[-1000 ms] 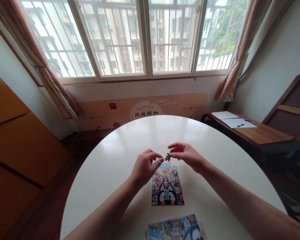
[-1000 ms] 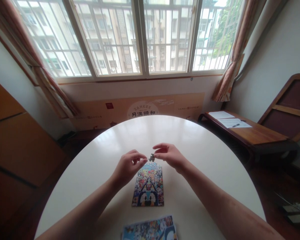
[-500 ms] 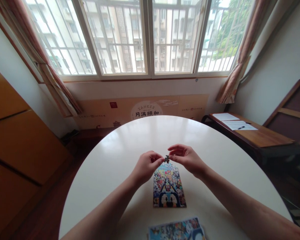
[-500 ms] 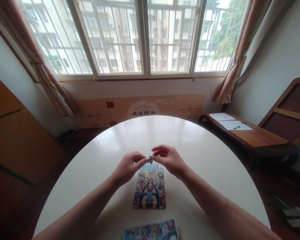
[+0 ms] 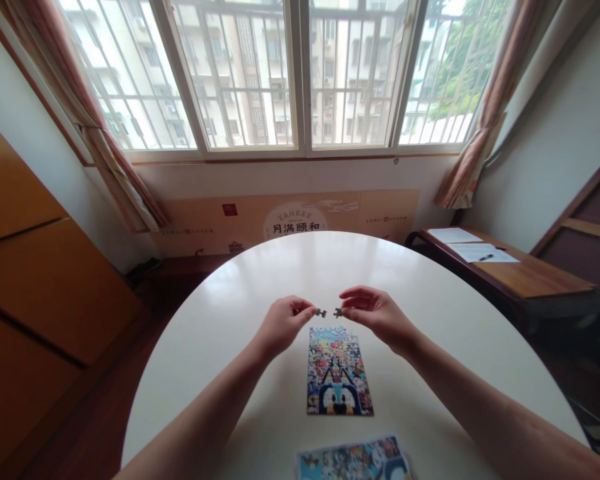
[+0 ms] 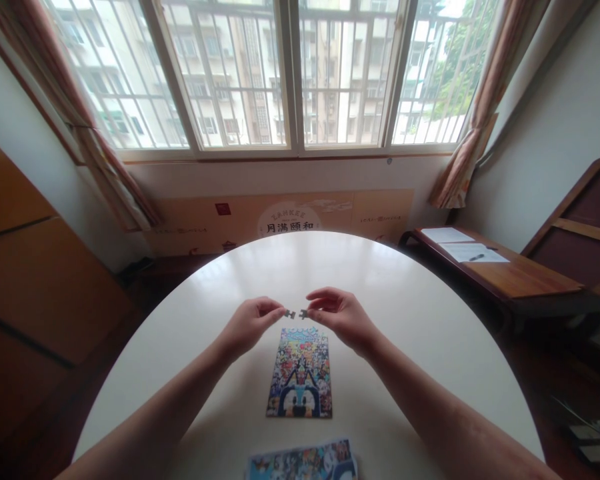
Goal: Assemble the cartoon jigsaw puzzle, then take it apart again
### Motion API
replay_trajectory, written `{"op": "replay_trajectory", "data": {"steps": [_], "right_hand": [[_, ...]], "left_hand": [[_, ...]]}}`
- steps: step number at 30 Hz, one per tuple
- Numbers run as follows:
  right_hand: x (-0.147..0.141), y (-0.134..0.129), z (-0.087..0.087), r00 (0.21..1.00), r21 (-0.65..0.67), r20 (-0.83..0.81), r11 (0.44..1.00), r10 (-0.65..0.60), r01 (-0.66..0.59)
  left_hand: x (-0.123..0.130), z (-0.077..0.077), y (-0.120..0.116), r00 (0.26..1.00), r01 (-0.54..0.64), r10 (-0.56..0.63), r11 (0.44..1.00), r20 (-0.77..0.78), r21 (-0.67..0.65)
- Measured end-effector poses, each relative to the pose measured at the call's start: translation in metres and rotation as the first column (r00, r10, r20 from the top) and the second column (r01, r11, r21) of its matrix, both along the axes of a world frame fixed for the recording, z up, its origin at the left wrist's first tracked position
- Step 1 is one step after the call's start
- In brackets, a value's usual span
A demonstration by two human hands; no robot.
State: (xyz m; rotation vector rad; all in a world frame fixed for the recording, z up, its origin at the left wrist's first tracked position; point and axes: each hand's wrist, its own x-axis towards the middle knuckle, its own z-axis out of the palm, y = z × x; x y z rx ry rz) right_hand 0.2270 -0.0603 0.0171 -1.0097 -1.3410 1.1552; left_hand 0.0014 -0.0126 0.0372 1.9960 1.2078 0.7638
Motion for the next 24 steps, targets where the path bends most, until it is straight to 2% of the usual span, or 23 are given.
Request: {"op": "replay_trajectory", "data": {"steps": [3, 5, 10, 13, 20, 24], "right_hand": [[0.004, 0.005, -0.006, 0.996, -0.005, 0.064, 0.998, -0.055, 0.055], [0.008, 0.009, -0.011, 0.991, -0.009, 0.105, 0.997, -0.078, 0.079], [0.016, 0.016, -0.023, 0.982, -0.021, 0.158, 0.994, -0.104, 0.108], [0.018, 0.017, -0.027, 0.957, 0.018, 0.264, 0.992, -0.124, 0.123], [0.011, 0.017, -0.034, 0.775, 0.179, 0.581, 0.968, -0.248, 0.176], [0.017, 0.017, -0.032, 0.582, 0.354, 0.731, 0.927, -0.358, 0.125]], "left_hand": [[-0.017, 0.005, 0.015, 0.979, -0.104, 0.116, 0.992, -0.168, 0.076], [-0.028, 0.005, 0.025, 0.943, -0.138, 0.149, 0.989, -0.297, 0.058], [-0.041, 0.001, 0.037, 0.894, -0.168, 0.136, 0.985, -0.427, -0.037], [-0.043, 0.0, 0.037, 0.864, -0.174, 0.126, 0.983, -0.487, -0.056], [-0.038, -0.004, 0.034, 0.824, -0.223, 0.202, 0.975, -0.529, 0.024], [-0.04, -0.003, 0.032, 0.814, -0.234, 0.23, 0.97, -0.534, 0.061]]}}
